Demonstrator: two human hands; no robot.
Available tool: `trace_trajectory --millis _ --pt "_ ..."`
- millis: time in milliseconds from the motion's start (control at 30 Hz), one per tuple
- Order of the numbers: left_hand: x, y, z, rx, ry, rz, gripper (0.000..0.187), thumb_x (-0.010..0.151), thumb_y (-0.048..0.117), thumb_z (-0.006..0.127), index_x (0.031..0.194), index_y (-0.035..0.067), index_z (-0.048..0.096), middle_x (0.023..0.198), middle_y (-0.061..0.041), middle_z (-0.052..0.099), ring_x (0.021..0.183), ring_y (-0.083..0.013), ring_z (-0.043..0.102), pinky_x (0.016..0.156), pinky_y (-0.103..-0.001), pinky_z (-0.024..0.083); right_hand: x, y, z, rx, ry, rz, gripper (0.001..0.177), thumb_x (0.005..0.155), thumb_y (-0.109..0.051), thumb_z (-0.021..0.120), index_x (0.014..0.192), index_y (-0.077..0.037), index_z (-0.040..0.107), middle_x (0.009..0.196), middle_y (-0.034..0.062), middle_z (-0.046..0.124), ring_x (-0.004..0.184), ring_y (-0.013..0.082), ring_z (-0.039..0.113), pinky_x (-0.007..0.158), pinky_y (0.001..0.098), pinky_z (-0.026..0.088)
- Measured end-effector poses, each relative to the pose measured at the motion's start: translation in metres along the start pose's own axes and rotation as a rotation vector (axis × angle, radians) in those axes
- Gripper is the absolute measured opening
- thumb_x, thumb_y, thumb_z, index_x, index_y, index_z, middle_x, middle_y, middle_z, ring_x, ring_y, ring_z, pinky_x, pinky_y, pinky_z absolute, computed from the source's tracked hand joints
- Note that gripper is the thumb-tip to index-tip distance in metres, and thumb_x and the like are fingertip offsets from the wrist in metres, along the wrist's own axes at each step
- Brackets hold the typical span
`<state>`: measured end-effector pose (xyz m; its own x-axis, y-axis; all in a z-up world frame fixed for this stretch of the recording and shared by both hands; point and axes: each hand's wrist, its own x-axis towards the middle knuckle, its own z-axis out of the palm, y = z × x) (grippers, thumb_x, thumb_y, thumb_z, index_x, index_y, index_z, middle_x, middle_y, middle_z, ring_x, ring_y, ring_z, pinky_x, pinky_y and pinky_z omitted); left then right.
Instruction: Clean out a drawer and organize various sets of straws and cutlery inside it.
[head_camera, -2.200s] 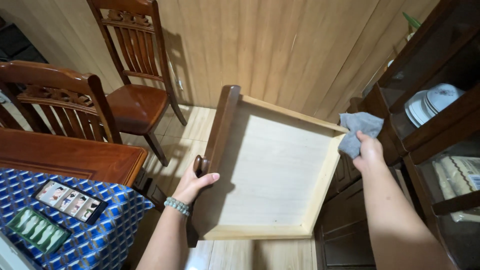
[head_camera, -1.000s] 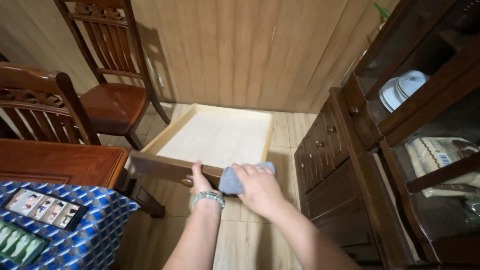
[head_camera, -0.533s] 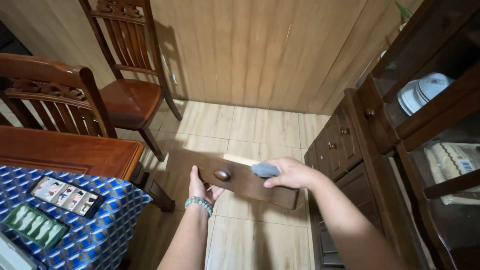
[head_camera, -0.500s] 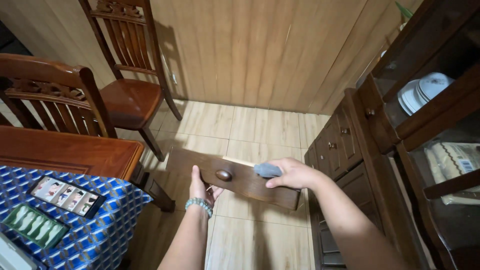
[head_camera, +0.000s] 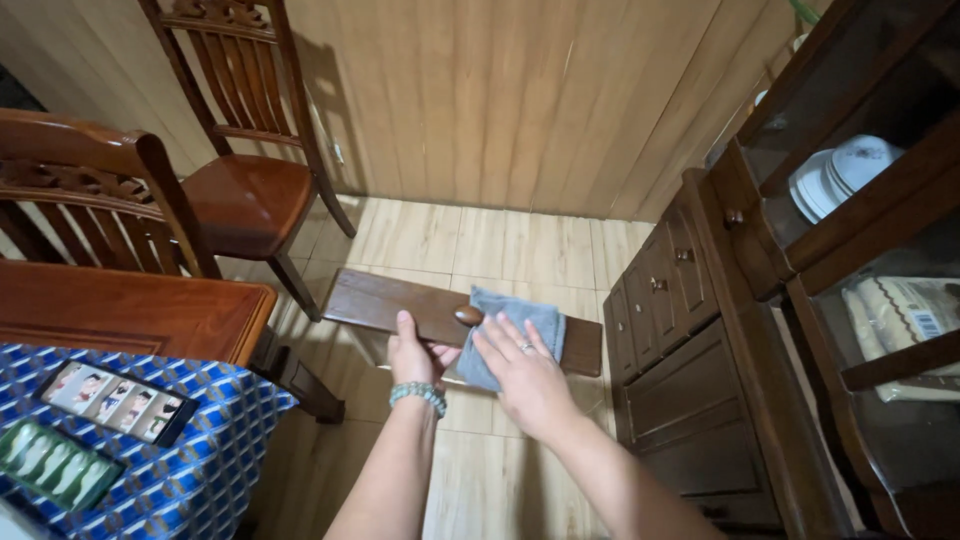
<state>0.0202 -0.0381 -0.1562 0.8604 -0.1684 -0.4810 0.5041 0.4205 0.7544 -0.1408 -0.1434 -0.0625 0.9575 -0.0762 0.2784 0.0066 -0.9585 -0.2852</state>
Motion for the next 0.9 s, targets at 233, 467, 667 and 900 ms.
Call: trace_trajectory --millis 233,467,667,900 --pt "-0.005 0.031 -0.02 -0.022 -0.057 0.041 0.05 0.1 0.051 0.047 0.128 0.009 0.052 0.096 -0.014 0.065 0.07 -0.024 0.066 0.059 -0.041 0.062 -0.039 0.08 -0.004 0.085 0.219 0.19 0.072 0.066 0.007 0.057 0.136 -0.01 0.062 0.152 0.0114 0.052 0.149 0.0271 0.04 0.126 0.0457 0.026" --pt "-0.025 0.043 -0.004 0.302 -0.248 0.097 0.047 0.101 0.049 0.05 0.111 0.006 0.066 0.084 -0.01 0.073 0.059 -0.0166 0.067 0.05 -0.033 0.058 0.024 0.023 -0.008 0.454 0.111 -0.023 0.083 0.057 0.014 0.05 0.136 -0.006 0.062 0.153 0.0145 0.053 0.147 0.0317 0.044 0.123 0.041 0.032" --pt "-0.041 0.037 0.012 0.696 -0.359 0.208 0.046 0.099 0.048 0.051 0.108 0.006 0.069 0.078 -0.009 0.072 0.053 -0.0152 0.068 0.045 -0.028 0.056 0.103 0.024 -0.012 0.387 0.247 -0.11 0.084 0.059 0.016 0.05 0.139 -0.007 0.061 0.155 0.0159 0.05 0.148 0.037 0.041 0.121 0.0406 0.034" --pt "-0.024 0.034 0.002 0.264 -0.231 -0.064 0.044 0.1 0.05 0.047 0.106 0.009 0.064 0.076 -0.013 0.071 0.052 -0.0178 0.067 0.047 -0.033 0.06 0.068 0.026 -0.02 0.445 -0.036 -0.068 0.072 0.06 0.011 0.053 0.127 -0.01 0.07 0.148 0.0105 0.057 0.144 0.0311 0.045 0.118 0.0404 0.038"
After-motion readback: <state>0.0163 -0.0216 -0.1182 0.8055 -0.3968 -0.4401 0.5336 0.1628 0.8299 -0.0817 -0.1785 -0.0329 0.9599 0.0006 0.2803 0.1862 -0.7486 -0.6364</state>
